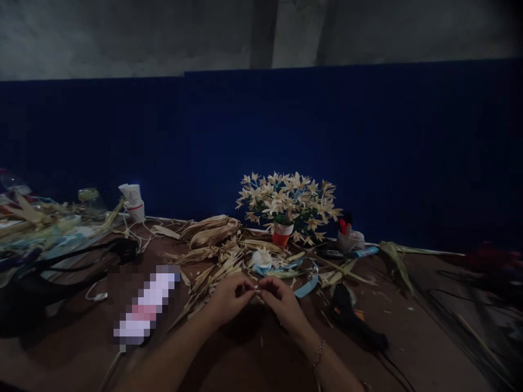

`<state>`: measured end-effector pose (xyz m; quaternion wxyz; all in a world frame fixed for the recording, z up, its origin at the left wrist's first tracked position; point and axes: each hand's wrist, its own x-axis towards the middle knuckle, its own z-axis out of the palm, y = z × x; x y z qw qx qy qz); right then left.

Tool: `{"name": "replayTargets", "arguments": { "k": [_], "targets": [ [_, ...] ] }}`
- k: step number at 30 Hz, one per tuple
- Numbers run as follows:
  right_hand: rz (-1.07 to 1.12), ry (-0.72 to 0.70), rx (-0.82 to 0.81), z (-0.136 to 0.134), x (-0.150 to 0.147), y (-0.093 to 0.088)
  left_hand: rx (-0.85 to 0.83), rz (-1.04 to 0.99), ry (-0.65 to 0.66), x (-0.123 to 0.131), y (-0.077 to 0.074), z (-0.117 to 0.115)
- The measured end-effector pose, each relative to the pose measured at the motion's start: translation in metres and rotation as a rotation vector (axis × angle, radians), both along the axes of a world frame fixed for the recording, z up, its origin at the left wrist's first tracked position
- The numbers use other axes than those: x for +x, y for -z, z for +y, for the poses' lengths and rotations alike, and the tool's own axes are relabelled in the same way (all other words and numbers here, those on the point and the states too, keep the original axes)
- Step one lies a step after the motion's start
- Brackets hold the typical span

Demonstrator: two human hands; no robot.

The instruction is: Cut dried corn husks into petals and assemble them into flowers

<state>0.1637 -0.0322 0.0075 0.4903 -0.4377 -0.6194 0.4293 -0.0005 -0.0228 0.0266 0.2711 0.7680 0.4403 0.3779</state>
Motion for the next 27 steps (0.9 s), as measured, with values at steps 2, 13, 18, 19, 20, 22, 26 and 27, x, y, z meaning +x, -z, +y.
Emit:
{"name": "replayTargets", "arguments": {
  "k": [2, 13, 18, 19, 20, 22, 26, 27],
  "targets": [
    [-0.114, 0.011, 0.075, -0.003, 0.0, -0.004, -0.045, -0.019, -0.009, 0.0, 0.0, 0.0],
    [-0.432, 0.106, 0.298, -0.004, 0.002, -0.006, -0.083, 0.05, 0.01, 0.002, 0.004, 0.002],
    [-0.595, 0.12, 0.357, -0.006, 0.001, -0.008, 0.009, 0.193, -0.028, 0.002, 0.004, -0.001],
    [-0.624, 0.135, 0.373, -0.006, 0.001, -0.008, 0.014, 0.211, -0.029, 0.002, 0.004, -0.001],
    [-0.65, 0.157, 0.389, -0.007, -0.001, -0.008, 0.016, 0.226, -0.038, 0.003, 0.004, -0.002],
    [-0.695, 0.221, 0.413, -0.008, -0.004, -0.007, 0.014, 0.246, -0.083, 0.006, 0.006, -0.003],
    [-0.755, 0.338, 0.438, -0.008, -0.01, -0.006, 0.024, 0.207, -0.189, 0.015, 0.014, -0.004],
    [-0.767, 0.361, 0.439, -0.008, -0.01, -0.005, 0.025, 0.189, -0.205, 0.017, 0.016, -0.004]
  ]
}}
